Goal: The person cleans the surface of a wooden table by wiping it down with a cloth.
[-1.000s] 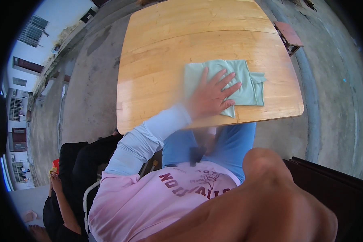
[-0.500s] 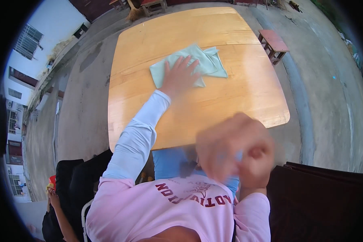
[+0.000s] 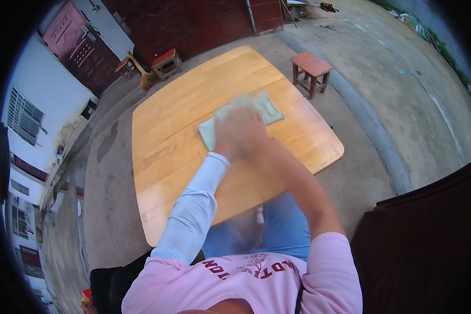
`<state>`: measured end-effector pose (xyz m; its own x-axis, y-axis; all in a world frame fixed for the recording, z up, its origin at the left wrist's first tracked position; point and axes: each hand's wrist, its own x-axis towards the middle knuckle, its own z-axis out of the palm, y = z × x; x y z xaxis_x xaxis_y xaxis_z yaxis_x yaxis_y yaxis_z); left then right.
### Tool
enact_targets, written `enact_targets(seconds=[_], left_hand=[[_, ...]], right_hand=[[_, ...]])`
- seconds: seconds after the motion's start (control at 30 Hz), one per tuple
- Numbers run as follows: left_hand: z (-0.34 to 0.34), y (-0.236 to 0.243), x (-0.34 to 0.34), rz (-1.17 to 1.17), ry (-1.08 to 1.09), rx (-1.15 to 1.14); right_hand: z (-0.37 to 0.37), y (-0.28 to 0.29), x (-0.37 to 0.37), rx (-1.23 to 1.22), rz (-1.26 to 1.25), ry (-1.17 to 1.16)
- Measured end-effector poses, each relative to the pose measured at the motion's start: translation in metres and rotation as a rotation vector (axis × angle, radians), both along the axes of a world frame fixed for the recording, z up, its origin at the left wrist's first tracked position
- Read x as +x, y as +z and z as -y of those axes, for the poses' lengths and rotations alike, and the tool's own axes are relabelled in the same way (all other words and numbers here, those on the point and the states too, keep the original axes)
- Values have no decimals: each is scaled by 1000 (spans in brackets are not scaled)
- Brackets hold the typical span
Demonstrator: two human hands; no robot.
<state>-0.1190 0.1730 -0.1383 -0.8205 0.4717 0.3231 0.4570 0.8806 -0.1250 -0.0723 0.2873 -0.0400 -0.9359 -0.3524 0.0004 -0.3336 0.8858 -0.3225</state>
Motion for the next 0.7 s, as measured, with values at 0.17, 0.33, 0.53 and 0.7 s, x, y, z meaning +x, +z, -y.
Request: enact_targets(seconds=[0.17,0.33,0.53,0.7], left_hand=[[10,29,81,66,-303,129],[29,68,152,329,-240,123],[66,52,141,321,-167,175],[54,45,94,181,-119,211]], right_hand=[[-20,-36,64,-107,-154,-11],[-22,-12,115,-216,-15,27],[-15,-57,106,-69,-398,163],[-30,-36,43,-65,-189,264]])
